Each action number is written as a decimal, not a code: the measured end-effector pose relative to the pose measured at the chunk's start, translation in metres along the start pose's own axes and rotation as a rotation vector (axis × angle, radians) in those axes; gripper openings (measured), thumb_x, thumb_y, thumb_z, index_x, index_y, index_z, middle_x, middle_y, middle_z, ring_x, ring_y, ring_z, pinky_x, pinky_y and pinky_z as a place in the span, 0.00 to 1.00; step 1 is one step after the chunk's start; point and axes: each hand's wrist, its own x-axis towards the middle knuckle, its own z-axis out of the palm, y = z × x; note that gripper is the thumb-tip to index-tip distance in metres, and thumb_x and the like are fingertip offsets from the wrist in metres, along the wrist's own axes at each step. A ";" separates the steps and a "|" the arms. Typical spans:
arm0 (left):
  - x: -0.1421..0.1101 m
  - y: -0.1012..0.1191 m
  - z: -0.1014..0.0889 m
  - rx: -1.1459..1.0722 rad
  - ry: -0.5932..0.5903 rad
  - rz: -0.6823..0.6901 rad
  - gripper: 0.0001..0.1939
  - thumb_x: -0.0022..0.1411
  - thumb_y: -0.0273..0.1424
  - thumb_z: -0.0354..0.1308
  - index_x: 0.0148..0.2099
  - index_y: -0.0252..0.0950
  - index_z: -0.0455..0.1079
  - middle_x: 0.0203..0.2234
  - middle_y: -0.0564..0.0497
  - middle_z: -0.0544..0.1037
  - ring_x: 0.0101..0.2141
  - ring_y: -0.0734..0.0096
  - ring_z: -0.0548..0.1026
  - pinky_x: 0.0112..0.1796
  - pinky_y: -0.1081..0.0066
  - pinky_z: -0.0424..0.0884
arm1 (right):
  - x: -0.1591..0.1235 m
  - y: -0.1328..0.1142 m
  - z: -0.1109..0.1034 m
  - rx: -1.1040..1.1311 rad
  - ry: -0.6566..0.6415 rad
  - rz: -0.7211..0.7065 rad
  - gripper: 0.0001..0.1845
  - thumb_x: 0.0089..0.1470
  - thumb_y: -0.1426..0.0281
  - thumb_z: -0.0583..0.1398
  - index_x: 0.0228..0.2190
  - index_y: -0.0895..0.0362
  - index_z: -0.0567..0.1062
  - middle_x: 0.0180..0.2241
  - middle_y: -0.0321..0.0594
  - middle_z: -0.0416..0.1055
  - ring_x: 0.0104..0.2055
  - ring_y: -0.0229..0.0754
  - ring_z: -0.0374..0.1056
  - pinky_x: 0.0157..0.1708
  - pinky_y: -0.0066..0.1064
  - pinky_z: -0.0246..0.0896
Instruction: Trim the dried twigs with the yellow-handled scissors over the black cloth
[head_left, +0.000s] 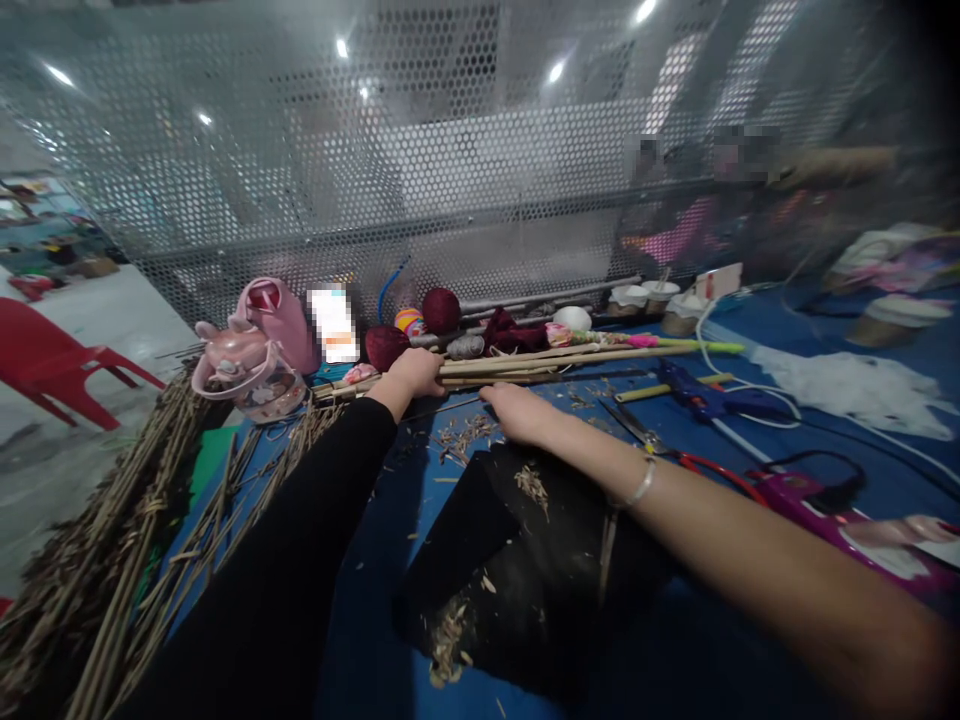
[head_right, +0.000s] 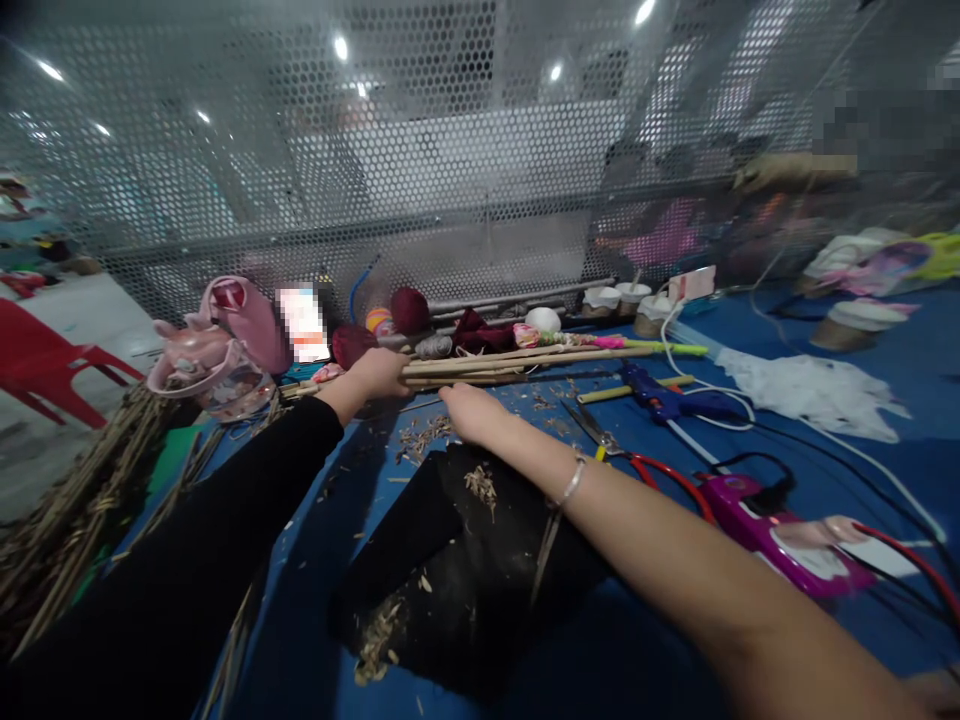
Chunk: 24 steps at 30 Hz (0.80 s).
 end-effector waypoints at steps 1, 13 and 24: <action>0.000 0.000 0.000 0.000 0.002 -0.001 0.24 0.45 0.44 0.55 0.43 0.36 0.68 0.36 0.43 0.75 0.37 0.58 0.73 0.38 0.67 0.66 | 0.009 0.000 0.002 -0.044 -0.078 0.025 0.19 0.41 0.80 0.56 0.40 0.63 0.68 0.39 0.52 0.69 0.40 0.47 0.67 0.35 0.30 0.58; -0.004 0.000 -0.001 -0.008 0.031 0.001 0.23 0.45 0.42 0.55 0.43 0.35 0.68 0.36 0.42 0.75 0.36 0.59 0.73 0.37 0.68 0.66 | 0.022 -0.065 -0.015 0.018 -0.107 -0.243 0.11 0.46 0.66 0.56 0.33 0.57 0.72 0.33 0.45 0.72 0.36 0.44 0.67 0.29 0.27 0.56; -0.004 -0.001 -0.001 -0.030 0.023 0.003 0.25 0.44 0.44 0.55 0.44 0.36 0.68 0.36 0.43 0.75 0.36 0.59 0.73 0.37 0.67 0.66 | 0.000 -0.066 -0.022 0.113 -0.093 -0.269 0.09 0.48 0.72 0.53 0.29 0.57 0.73 0.29 0.40 0.72 0.30 0.39 0.66 0.25 0.25 0.52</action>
